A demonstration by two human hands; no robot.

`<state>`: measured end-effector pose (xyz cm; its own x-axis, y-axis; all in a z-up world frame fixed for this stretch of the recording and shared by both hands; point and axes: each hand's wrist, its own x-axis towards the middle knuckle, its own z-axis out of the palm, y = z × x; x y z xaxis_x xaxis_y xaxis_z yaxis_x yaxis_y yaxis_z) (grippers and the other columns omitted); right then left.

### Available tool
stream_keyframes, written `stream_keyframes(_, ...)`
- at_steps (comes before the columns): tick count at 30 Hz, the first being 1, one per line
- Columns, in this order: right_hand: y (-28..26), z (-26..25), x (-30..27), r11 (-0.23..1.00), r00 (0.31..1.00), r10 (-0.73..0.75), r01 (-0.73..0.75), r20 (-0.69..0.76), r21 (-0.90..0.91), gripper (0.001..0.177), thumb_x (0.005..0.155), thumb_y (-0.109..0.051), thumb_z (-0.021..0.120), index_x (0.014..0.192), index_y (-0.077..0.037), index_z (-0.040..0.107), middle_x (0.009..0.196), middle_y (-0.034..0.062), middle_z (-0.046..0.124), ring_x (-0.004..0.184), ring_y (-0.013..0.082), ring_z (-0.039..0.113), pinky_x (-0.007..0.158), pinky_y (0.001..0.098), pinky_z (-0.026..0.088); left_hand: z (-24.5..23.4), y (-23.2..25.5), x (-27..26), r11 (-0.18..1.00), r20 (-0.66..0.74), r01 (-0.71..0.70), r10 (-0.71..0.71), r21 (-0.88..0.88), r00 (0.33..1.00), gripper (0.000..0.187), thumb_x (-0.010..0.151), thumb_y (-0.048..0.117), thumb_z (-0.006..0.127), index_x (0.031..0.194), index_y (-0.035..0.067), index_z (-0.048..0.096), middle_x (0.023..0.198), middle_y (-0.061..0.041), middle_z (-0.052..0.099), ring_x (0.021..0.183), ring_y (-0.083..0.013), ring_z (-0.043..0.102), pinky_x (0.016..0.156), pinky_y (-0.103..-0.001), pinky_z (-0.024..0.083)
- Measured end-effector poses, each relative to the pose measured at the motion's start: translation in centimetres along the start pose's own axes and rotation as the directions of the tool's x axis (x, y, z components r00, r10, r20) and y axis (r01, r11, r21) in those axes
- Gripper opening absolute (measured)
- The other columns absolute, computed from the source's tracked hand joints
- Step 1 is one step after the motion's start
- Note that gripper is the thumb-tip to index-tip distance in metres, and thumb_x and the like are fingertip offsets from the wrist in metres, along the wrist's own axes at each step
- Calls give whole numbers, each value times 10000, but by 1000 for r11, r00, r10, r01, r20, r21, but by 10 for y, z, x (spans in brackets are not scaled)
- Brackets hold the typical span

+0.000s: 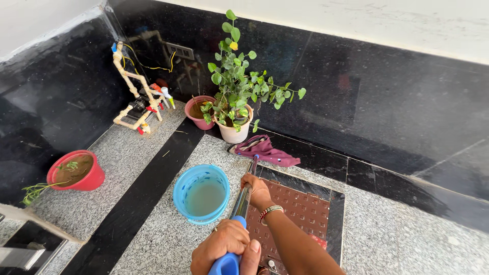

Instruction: The person manipulates a mop handle and cleaning cloth near a bucket of water on a tiled floor area next to a staircase. The person attaches a cloth to the mop base, rinses a small cloth or surface item, and wipes down edge borders, floor tiles, and a small mat next to decorative potted plants.

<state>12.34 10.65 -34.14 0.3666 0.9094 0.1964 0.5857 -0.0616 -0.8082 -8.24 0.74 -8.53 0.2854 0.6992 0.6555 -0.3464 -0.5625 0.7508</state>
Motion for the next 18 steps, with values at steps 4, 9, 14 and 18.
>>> stream_keyframes(4, -20, -8, -16, 985, 989, 147, -148, -14, -84, 114, 854, -101, 553, 866, -118, 665, 912, 97, 729, 934, 341, 679, 806, 429, 520, -2, 11, -3, 994, 31, -7, 10, -111, 999, 331, 809, 46, 828, 699, 74, 517, 609, -43, 585, 566, -154, 596, 617, -320, 512)
stream_keyframes(9, -17, -21, -35, 975, 985, 170, -174, -43, -135, 98, 836, -145, 583, 866, -115, 671, 891, 102, 719, 930, 333, 688, 797, 413, 539, 1, 12, -3, 964, 30, -70, 81, -257, 996, 315, 783, 63, 849, 700, 63, 545, 632, -57, 582, 552, -170, 582, 559, -305, 476)
stream_keyframes(14, 6, -42, -62, 974, 977, 110, -142, -182, -175, 115, 838, -161, 595, 875, -113, 692, 891, 113, 727, 927, 348, 685, 793, 420, 528, 19, 11, -13, 947, 132, -85, 132, -310, 982, 328, 776, 94, 880, 705, 89, 560, 639, -28, 582, 580, -181, 620, 578, -305, 493)
stream_keyframes(18, 10, -71, -86, 963, 956, 184, -222, -229, -152, 121, 816, -184, 618, 882, -104, 681, 861, 104, 725, 890, 337, 694, 772, 418, 531, 39, 10, -23, 938, 204, -22, 98, -347, 974, 337, 791, 103, 903, 708, 109, 576, 648, -15, 606, 590, -176, 639, 593, -315, 514)
